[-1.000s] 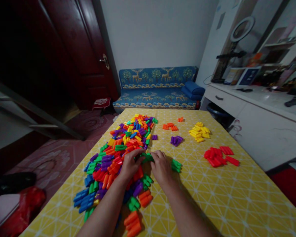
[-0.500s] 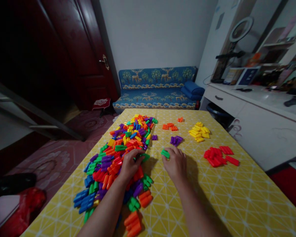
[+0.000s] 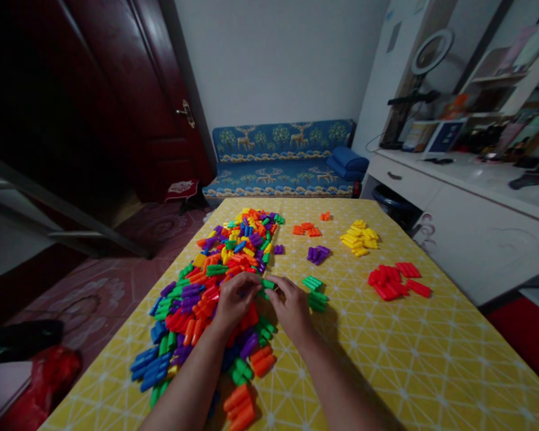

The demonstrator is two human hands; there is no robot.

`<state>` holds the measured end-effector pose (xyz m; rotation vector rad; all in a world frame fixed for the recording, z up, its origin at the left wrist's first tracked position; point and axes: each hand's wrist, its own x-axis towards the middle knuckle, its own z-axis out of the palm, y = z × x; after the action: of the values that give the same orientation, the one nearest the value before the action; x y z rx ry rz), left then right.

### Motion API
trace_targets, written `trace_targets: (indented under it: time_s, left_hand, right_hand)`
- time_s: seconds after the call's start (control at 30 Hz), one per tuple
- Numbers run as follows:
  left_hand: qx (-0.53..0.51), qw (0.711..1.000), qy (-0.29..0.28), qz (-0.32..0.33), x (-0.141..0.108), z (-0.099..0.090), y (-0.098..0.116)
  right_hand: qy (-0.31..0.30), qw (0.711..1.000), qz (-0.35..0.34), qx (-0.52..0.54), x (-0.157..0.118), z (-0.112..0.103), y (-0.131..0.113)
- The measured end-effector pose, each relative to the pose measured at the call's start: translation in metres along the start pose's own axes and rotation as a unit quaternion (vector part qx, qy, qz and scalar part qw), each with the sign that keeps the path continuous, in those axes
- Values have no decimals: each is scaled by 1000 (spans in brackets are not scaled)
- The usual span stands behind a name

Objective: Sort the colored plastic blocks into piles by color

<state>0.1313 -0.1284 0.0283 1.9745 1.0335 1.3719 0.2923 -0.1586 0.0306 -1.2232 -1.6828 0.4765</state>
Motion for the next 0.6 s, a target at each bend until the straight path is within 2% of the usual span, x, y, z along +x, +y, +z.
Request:
trace_targets:
  time_s: [0.1, 0.17, 0.3, 0.37, 0.47, 0.6]
  left_hand:
    - [28, 1000, 7, 1, 0, -1, -3]
    - [86, 995, 44, 0, 1, -4, -4]
    - [259, 958, 114, -34, 2, -12, 0]
    - [333, 931, 133, -64, 2, -13, 3]
    - [401, 898, 148, -103, 1, -12, 3]
    - [423, 891, 104, -130, -1, -10, -2]
  right_hand:
    - [61, 997, 35, -10, 2, -8, 8]
    - [114, 990, 75, -27, 5, -19, 21]
    - [196, 966, 152, -73, 9, -44, 50]
    - [205, 957, 184, -95, 9, -54, 64]
    - [173, 951, 219, -132, 7, -64, 77]
    - [156, 953, 185, -181, 6, -67, 80]
